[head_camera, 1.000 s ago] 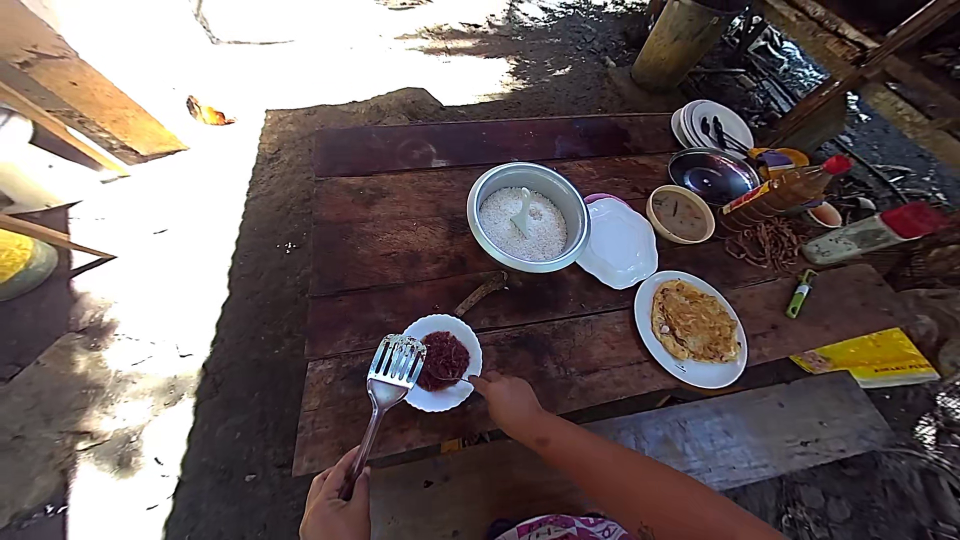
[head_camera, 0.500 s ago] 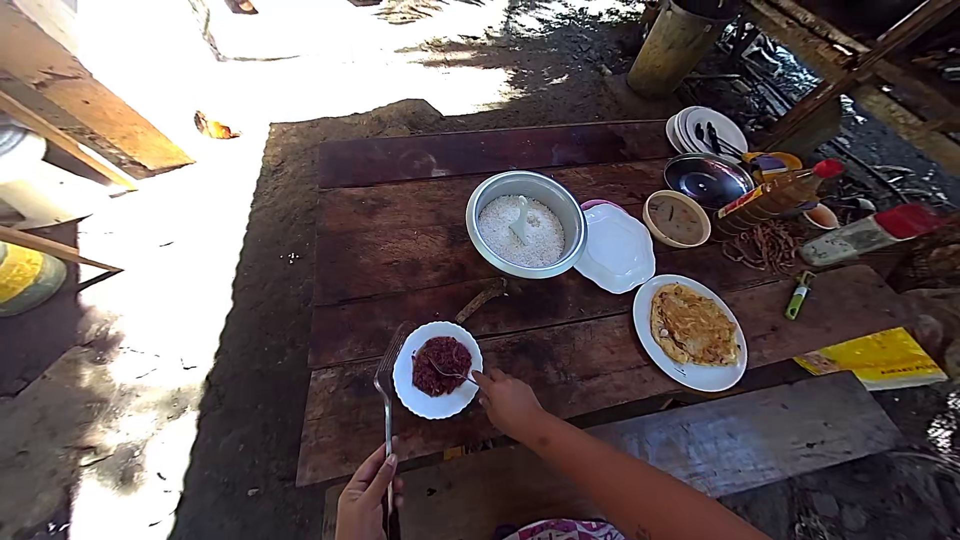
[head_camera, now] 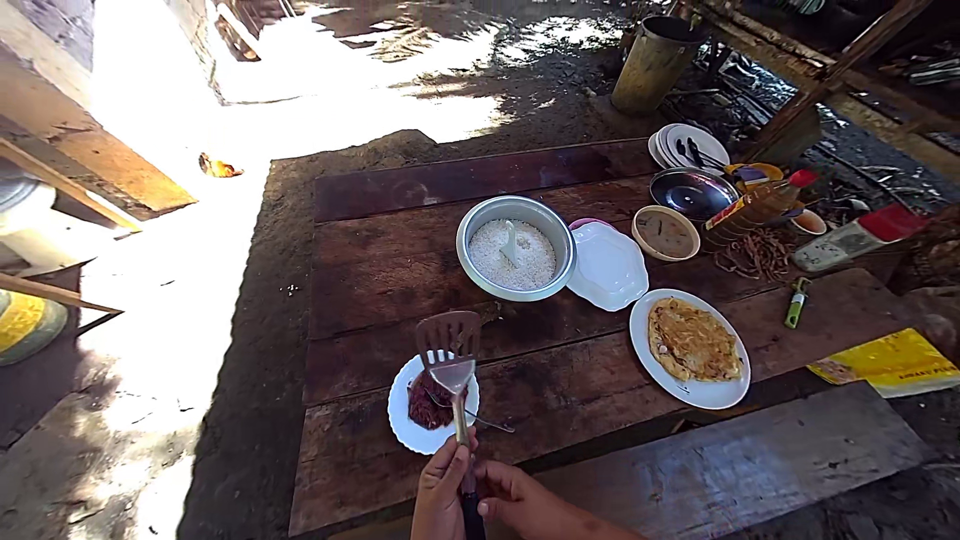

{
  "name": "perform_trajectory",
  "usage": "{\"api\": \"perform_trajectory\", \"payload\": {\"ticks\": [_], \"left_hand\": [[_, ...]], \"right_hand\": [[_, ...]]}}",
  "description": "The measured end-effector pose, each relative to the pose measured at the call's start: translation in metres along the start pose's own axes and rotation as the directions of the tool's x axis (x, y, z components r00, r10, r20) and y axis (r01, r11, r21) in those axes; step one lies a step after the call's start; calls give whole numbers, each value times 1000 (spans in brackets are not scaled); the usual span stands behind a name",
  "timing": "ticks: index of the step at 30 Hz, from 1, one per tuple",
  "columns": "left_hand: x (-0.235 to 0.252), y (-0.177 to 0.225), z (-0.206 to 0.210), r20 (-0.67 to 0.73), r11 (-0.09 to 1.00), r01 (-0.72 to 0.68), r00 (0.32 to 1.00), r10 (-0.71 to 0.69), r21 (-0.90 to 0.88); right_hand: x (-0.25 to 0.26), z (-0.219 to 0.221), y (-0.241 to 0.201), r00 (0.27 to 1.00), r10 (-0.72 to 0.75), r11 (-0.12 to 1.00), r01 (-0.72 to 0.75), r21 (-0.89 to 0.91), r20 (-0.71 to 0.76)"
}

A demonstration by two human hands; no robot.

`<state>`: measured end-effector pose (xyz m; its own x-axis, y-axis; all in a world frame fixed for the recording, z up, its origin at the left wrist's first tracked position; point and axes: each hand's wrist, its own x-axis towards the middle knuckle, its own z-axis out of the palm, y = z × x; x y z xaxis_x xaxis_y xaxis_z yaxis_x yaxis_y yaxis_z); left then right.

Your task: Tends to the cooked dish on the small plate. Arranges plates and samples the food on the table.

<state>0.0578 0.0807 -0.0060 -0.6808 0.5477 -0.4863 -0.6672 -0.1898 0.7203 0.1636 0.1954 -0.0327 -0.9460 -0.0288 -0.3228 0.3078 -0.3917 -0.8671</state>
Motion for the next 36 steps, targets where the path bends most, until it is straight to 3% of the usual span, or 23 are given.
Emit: {"api": "perform_trajectory", "payload": {"ticks": [3, 7, 11, 13, 16, 18, 20, 22, 24, 27, 32, 36], "left_hand": [[-2, -6, 4, 88, 1000, -6, 996, 8, -30], [3, -10, 1, 116, 994, -33, 992, 46, -107], [5, -11, -6, 144, 983, -47, 987, 73, -176], [4, -10, -8, 160, 990, -61, 984, 80, -124], [2, -5, -13, 171, 987, -101, 982, 80, 122], [-1, -3, -18, 94, 950, -83, 994, 57, 300], [-3, -5, -27, -116, 920, -2, 992, 51, 392], [-1, -14, -42, -342, 914, 86, 938, 60, 397], [5, -29, -64, -461, 920, 141, 886, 47, 365], [18, -40, -82, -491, 938, 192, 871, -27, 290], [42, -35, -70, -470, 970, 190, 877, -98, 152], [53, -40, -77, -481, 967, 217, 867, -128, 133]], "right_hand": [[-10, -7, 1, 1000, -14, 1000, 14, -12, 11], [-7, -12, -5, 999, 20, 985, -27, -168, -45], [1, -13, -6, 999, 21, 977, -30, -211, -44], [3, -13, -2, 997, -22, 972, 3, -235, -77], [2, -17, -1, 974, -101, 958, 40, -285, -202], [0, -25, -8, 947, -180, 932, 78, -354, -266], [0, -39, -17, 904, -310, 881, 157, -447, -293], [-1, -56, -30, 844, -441, 820, 239, -520, -307], [-2, -74, -43, 779, -546, 774, 329, -541, -308], [-4, -90, -62, 709, -661, 694, 451, -561, -246], [-18, -75, -91, 664, -742, 591, 584, -557, -91], [-31, -61, -98, 642, -763, 571, 621, -538, -69]]}}
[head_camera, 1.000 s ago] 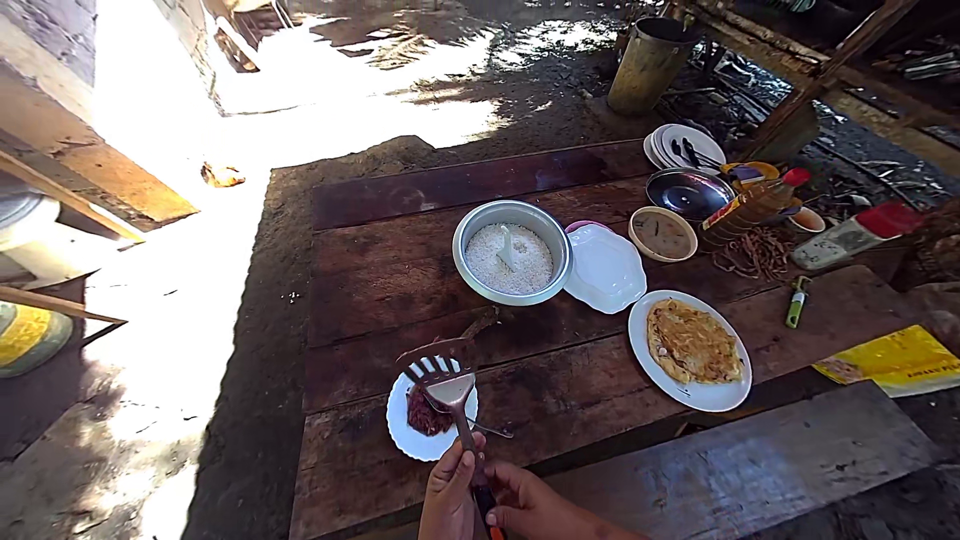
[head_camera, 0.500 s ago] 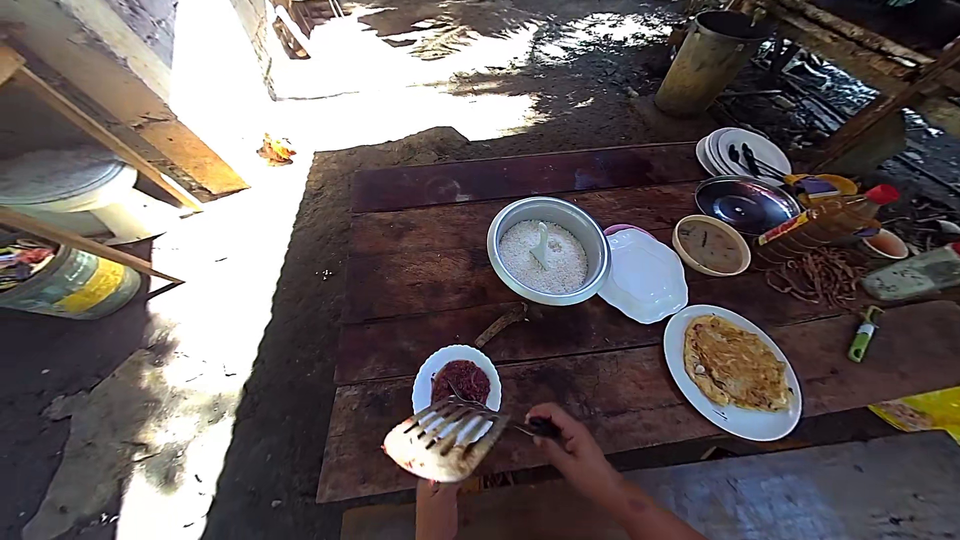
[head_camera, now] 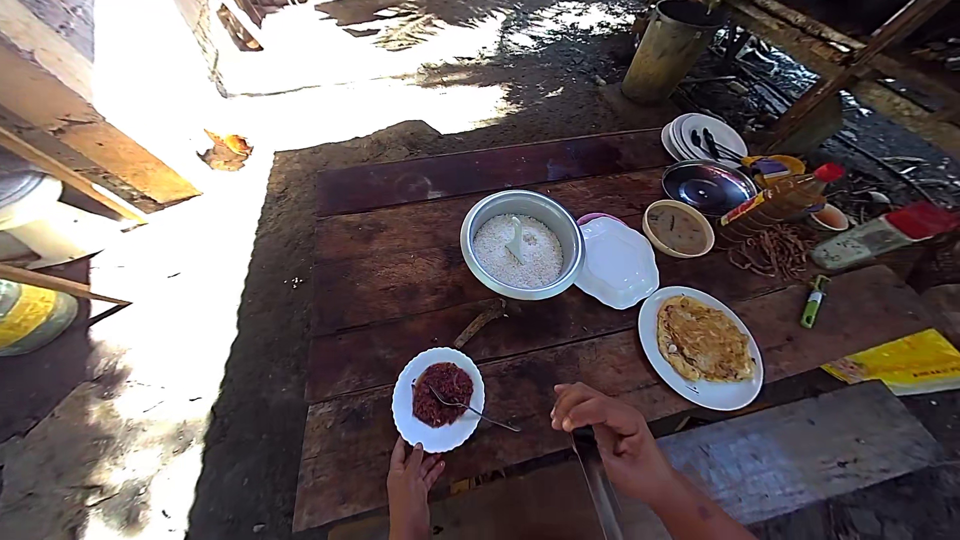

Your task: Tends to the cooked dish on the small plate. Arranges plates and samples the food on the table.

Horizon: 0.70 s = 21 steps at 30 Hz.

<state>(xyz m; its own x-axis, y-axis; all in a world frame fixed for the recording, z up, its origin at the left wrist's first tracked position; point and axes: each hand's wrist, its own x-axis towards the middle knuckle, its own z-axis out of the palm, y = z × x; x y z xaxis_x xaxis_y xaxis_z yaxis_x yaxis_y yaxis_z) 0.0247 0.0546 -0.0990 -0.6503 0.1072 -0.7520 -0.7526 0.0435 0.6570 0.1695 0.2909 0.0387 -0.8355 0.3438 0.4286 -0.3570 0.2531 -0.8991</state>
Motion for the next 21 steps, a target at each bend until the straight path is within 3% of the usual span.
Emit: {"api": "perform_trajectory", "payload": {"ticks": [11, 21], "left_hand": [[18, 9, 12, -103, 981, -149, 981, 163, 127], [78, 69, 44, -102, 959, -245, 960, 260, 144]], "right_hand": [[-19, -15, -16, 999, 12, 999, -10, 38, -51], [-43, -32, -36, 987, 26, 999, -33, -43, -161]]}}
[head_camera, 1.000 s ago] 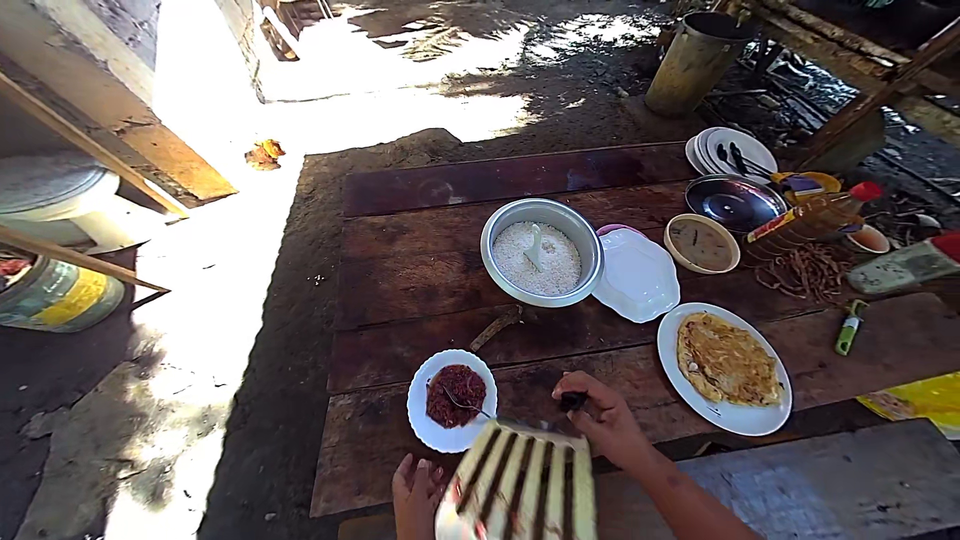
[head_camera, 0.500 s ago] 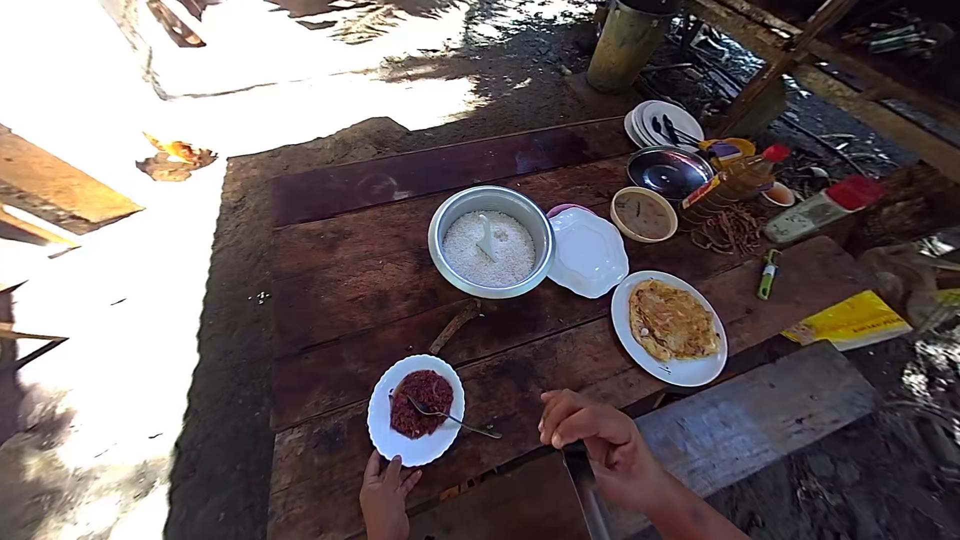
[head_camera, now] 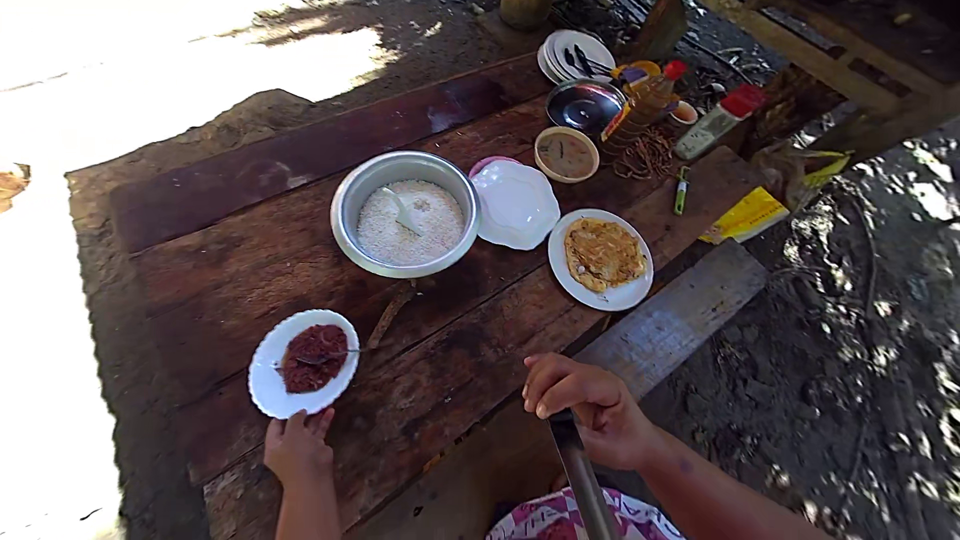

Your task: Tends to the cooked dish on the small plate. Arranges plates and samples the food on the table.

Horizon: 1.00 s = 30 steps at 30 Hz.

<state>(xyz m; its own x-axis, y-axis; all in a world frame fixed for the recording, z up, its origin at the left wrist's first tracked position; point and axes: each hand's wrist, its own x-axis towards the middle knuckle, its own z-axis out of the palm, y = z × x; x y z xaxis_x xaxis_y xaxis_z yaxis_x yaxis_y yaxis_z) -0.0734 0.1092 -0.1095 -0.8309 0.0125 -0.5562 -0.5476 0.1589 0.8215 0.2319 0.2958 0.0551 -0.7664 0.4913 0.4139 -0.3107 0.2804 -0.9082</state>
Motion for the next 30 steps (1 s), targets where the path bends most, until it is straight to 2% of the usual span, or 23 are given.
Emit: {"api": "perform_trajectory", "payload": {"ticks": [8, 13, 15, 18, 21, 24, 27, 30], "left_hand": [[48, 26, 49, 49, 1000, -1, 999, 2, -17], [44, 31, 55, 109, 993, 102, 989, -95, -59], [27, 33, 48, 120, 993, 114, 987, -110, -31], [-10, 24, 26, 133, 996, 60, 989, -69, 71], [-54, -1, 0, 106, 987, 25, 994, -41, 156], [-93, -41, -23, 87, 981, 51, 994, -68, 187], [-142, -78, -25, 65, 967, 91, 992, -110, 237], [-193, -109, -8, 103, 955, 123, 983, -155, 270]], "right_hand": [[-23, -10, -18, 997, 10, 999, -14, -48, -70], [-27, -15, -29, 996, -6, 999, 1, -53, -92], [-28, -19, -30, 994, -19, 999, 14, -43, -104], [-34, -27, -32, 991, -35, 999, 32, -24, -126], [-47, -42, -38, 987, -63, 998, 61, -17, -151], [-67, -66, -45, 981, -93, 996, 92, -11, -169], [-97, -95, -59, 973, -117, 993, 113, -28, -200], [-132, -128, -80, 964, -141, 990, 131, -58, -223]]}}
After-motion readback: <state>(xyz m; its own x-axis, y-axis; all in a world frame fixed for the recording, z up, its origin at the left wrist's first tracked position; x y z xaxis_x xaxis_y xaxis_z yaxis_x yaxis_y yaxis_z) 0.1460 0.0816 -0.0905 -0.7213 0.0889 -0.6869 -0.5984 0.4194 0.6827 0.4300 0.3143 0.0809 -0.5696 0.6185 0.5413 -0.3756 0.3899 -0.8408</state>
